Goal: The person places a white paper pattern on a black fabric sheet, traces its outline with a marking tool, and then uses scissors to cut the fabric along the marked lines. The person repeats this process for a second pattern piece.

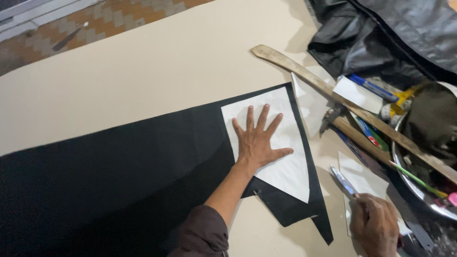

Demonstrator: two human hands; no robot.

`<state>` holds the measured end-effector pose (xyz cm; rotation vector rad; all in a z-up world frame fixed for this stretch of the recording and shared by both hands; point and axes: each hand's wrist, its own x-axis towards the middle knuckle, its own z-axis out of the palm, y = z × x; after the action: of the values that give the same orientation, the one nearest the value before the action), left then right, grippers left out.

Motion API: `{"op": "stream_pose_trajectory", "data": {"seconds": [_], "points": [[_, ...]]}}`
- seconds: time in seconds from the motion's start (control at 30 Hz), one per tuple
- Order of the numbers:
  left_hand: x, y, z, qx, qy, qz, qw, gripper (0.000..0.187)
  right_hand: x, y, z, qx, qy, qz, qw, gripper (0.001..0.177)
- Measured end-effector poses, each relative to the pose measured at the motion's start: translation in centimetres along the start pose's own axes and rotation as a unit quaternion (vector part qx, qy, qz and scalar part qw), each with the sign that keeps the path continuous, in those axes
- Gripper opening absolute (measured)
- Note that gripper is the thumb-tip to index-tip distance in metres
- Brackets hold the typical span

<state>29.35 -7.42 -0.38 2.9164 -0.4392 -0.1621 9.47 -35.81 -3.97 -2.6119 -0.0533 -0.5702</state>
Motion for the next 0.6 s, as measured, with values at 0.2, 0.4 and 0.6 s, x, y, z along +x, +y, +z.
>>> {"op": "stream_pose_trajectory", "data": {"seconds": [0.2, 0.4, 0.6], "points": [[-0.5, -0.2, -0.3, -0.004, 0.023, 0.007, 1.0, 0.107, 0.2, -0.5, 0.1, -0.076, 0.052, 0.028, 0.995, 0.016], [-0.7, -0.7, -0.4, -0.001, 0.013, 0.005, 1.0, 0.108, 4.2, -3.4, -0.9, 0.064, -0.022, 0.2, 0.977, 0.013], [-0.9, -1.4, -0.4, -0.019, 0.055, 0.011, 0.998, 0.092, 16.1, -9.0, 2.7, 0.089, -0.147, -0.003, 0.985, 0.02]]}}
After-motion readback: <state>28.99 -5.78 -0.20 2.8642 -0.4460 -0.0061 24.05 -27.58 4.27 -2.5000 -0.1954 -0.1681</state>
